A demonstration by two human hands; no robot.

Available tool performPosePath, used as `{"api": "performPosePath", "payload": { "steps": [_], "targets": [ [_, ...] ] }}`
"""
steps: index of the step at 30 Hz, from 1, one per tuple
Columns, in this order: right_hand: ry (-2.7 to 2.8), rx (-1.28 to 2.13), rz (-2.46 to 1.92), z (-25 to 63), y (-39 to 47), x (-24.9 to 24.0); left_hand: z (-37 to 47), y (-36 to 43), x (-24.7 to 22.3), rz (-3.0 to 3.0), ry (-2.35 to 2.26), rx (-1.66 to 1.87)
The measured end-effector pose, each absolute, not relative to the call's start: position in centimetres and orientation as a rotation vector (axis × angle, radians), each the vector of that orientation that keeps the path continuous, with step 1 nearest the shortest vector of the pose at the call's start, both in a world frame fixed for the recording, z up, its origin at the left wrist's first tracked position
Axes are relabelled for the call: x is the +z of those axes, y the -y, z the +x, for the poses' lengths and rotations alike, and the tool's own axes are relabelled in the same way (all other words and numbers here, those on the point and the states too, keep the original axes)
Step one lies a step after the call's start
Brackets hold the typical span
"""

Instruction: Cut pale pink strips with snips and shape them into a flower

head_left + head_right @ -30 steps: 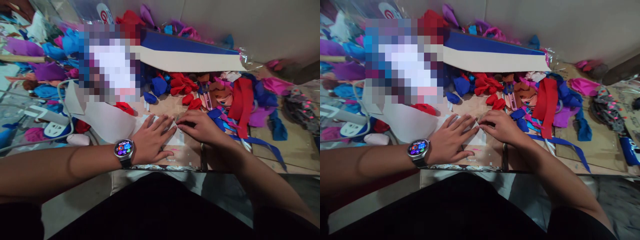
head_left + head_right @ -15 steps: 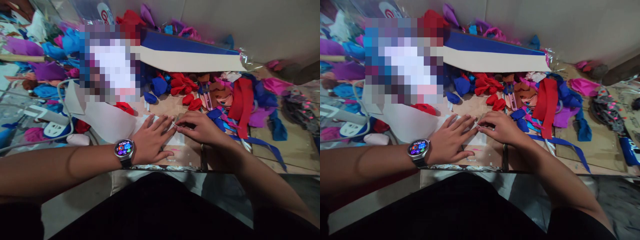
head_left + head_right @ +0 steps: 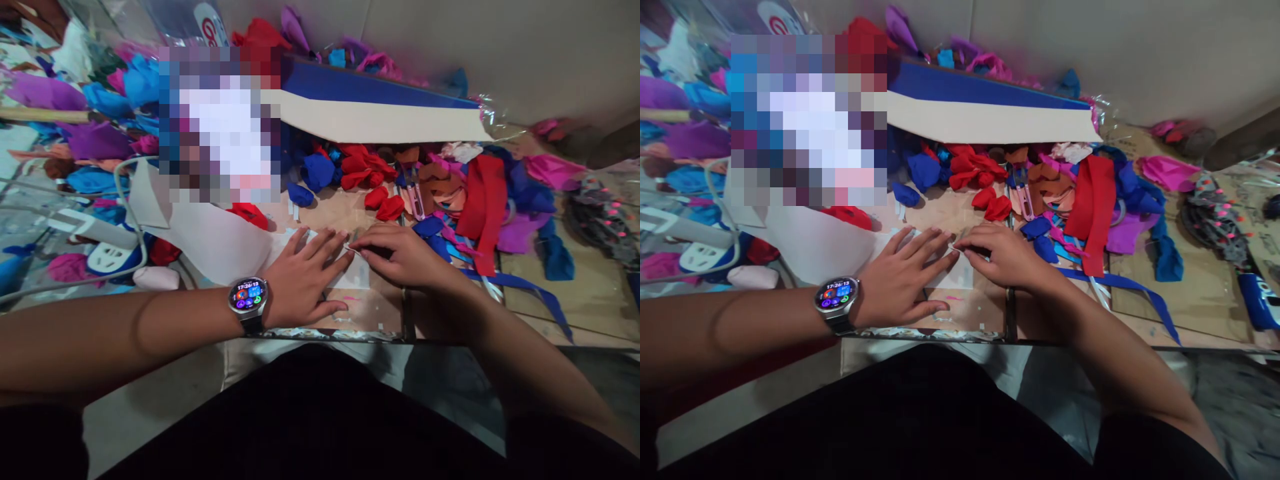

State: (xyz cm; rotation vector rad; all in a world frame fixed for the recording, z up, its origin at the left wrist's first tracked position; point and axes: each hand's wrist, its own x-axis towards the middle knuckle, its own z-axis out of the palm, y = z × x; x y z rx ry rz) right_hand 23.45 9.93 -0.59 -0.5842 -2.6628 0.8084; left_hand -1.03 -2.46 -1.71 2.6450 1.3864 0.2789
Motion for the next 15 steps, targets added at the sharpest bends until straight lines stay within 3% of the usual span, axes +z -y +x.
{"api": "performPosePath", "payload": {
  "steps": [15],
  "targets": [
    [2.655, 0.794, -0.630, 23.15, -9.86, -0.76, -0.90, 2.52, -1.60, 2.680, -1.425, 0.259]
  ]
}}
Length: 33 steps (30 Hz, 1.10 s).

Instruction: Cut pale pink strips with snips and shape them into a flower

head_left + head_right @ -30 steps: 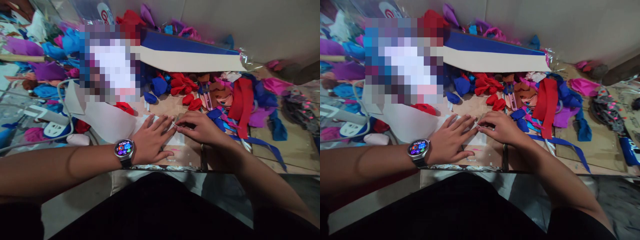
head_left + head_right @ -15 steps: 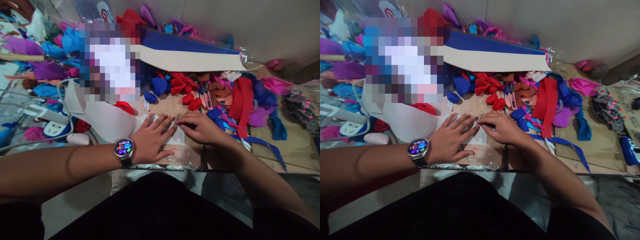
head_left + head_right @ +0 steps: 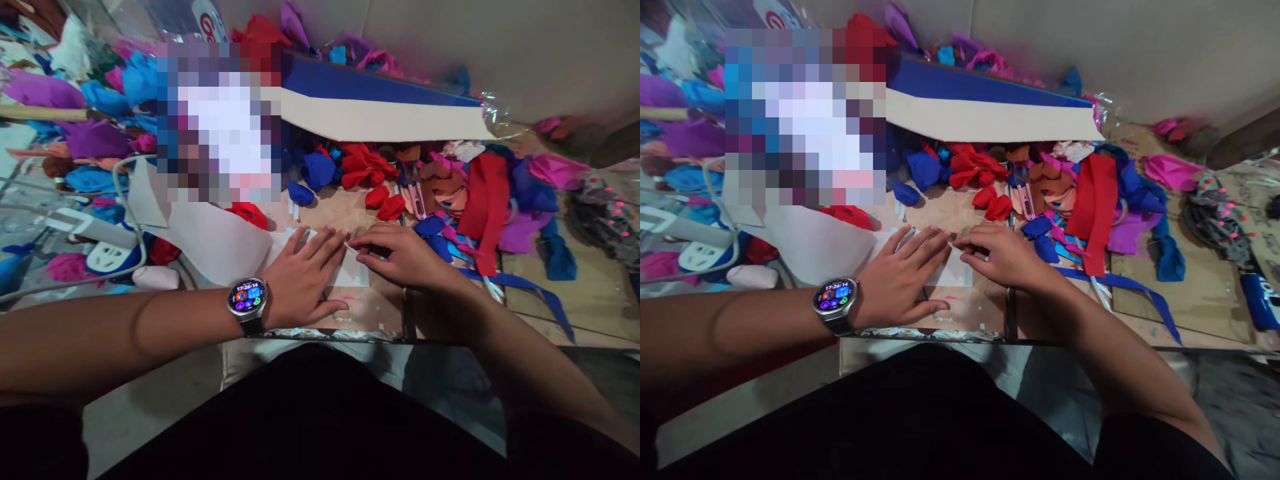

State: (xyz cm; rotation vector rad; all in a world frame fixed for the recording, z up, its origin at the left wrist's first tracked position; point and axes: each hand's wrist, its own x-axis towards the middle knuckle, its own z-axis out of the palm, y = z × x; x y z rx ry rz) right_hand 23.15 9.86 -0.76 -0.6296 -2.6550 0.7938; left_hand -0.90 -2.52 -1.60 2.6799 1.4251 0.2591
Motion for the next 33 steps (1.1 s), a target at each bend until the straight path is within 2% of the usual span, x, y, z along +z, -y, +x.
{"api": "performPosePath", "payload": {
  "steps": [33],
  "targets": [
    [2.650, 0.798, -0.615, 23.16, -9.73, -0.82, -0.85, 2.54, -1.40, 2.668, -1.456, 0.242]
  ]
}}
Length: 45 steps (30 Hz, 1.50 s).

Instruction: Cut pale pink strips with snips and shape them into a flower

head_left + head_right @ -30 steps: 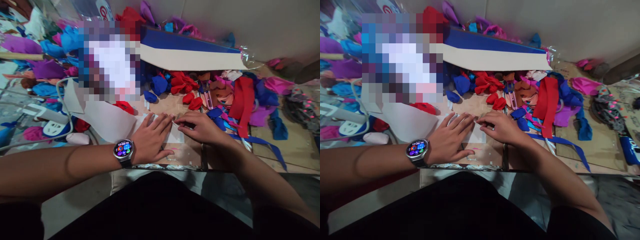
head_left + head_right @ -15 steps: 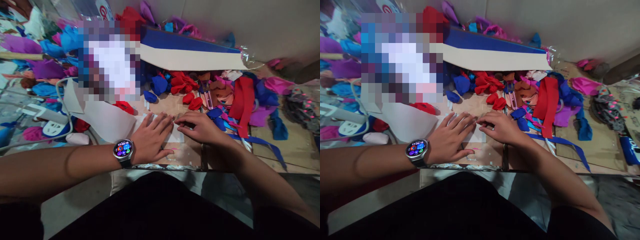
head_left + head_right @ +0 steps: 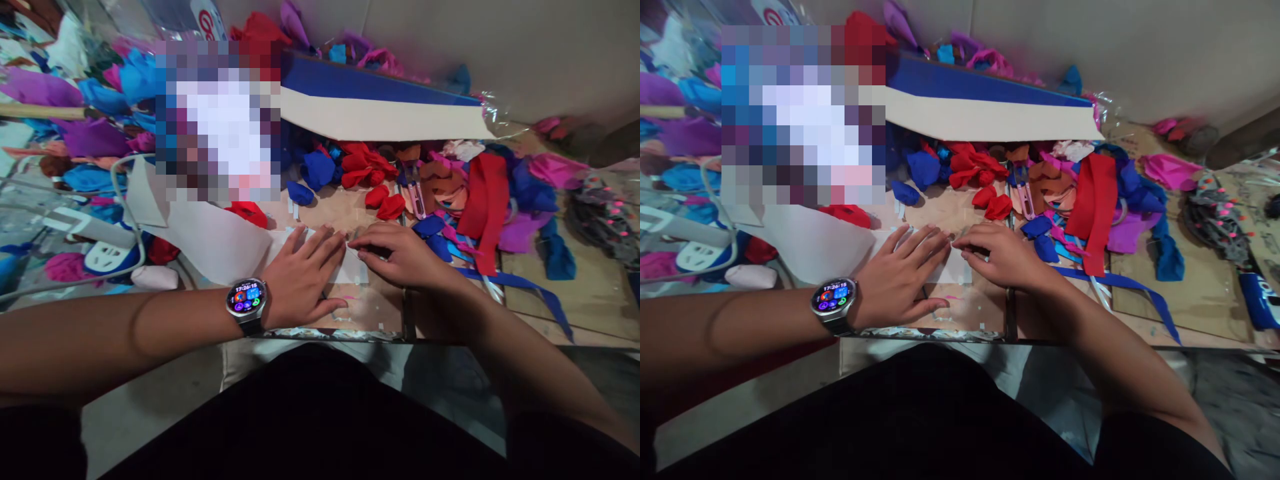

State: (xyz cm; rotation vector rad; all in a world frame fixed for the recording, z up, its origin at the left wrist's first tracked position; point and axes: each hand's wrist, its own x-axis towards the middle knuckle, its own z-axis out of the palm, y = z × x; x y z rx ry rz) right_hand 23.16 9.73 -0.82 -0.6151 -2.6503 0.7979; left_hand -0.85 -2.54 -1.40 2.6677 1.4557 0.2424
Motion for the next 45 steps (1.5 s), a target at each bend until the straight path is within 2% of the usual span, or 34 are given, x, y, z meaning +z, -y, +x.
{"api": "performPosePath", "payload": {
  "steps": [25, 45],
  "targets": [
    [2.678, 0.747, -0.568, 23.1, -9.8, -1.2, -1.0, 2.4, -1.6, 2.632, -1.422, 0.287],
    [2.818, 0.642, -0.416, 23.9, -9.4, 0.7, -1.0, 2.2, -1.4, 2.656, -1.400, 0.277]
  ]
}}
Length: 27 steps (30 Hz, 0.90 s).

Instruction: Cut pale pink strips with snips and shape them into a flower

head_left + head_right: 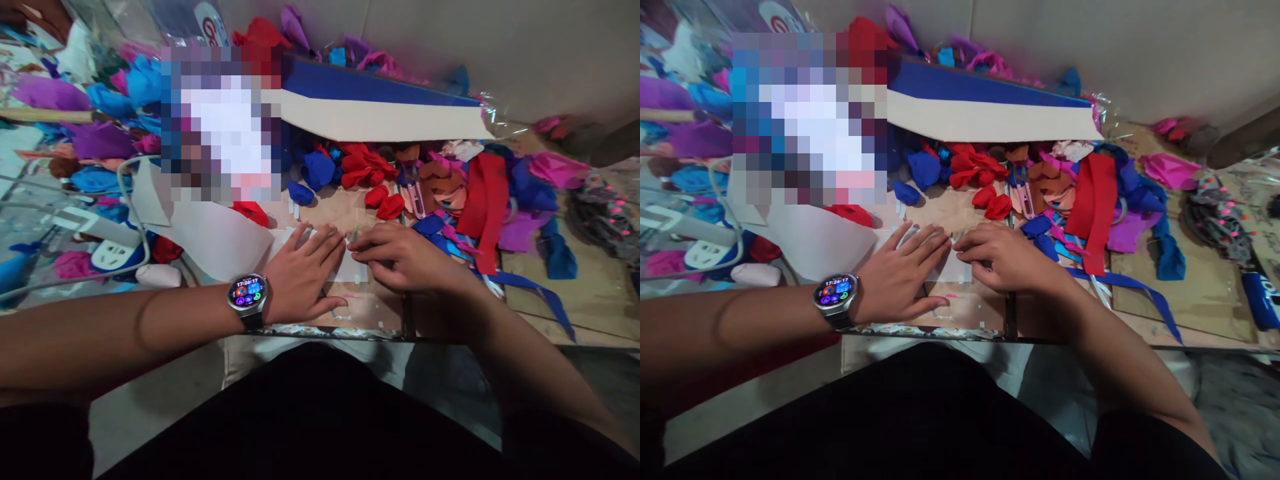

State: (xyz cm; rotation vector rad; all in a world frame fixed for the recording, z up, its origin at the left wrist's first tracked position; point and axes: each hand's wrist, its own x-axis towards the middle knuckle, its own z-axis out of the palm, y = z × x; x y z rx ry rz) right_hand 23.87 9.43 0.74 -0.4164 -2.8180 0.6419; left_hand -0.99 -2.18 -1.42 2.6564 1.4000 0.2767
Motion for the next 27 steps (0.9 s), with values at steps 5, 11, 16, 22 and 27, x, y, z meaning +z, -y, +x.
{"api": "performPosePath", "payload": {
  "steps": [5, 11, 16, 22, 27],
  "targets": [
    [2.878, 0.736, -0.405, 24.4, -9.6, 1.7, -1.0, 2.2, -1.4, 2.657, -1.422, 0.267],
    [2.947, 0.903, -0.470, 24.9, -10.2, 3.4, -0.9, 2.4, -1.1, 2.660, -1.465, 0.266],
    [2.917, 1.015, -0.535, 24.7, -10.5, 4.5, -1.2, 2.1, -1.4, 2.651, -1.522, 0.349],
    [2.695, 0.357, -0.694, 20.8, -14.2, 4.0, -1.4, 1.8, -1.8, 2.613, -1.548, 0.434],
    [2.675, 0.185, -0.857, 15.0, -19.3, 2.3, -1.2, 2.0, -1.6, 2.639, -1.533, 0.503]
  ]
}}
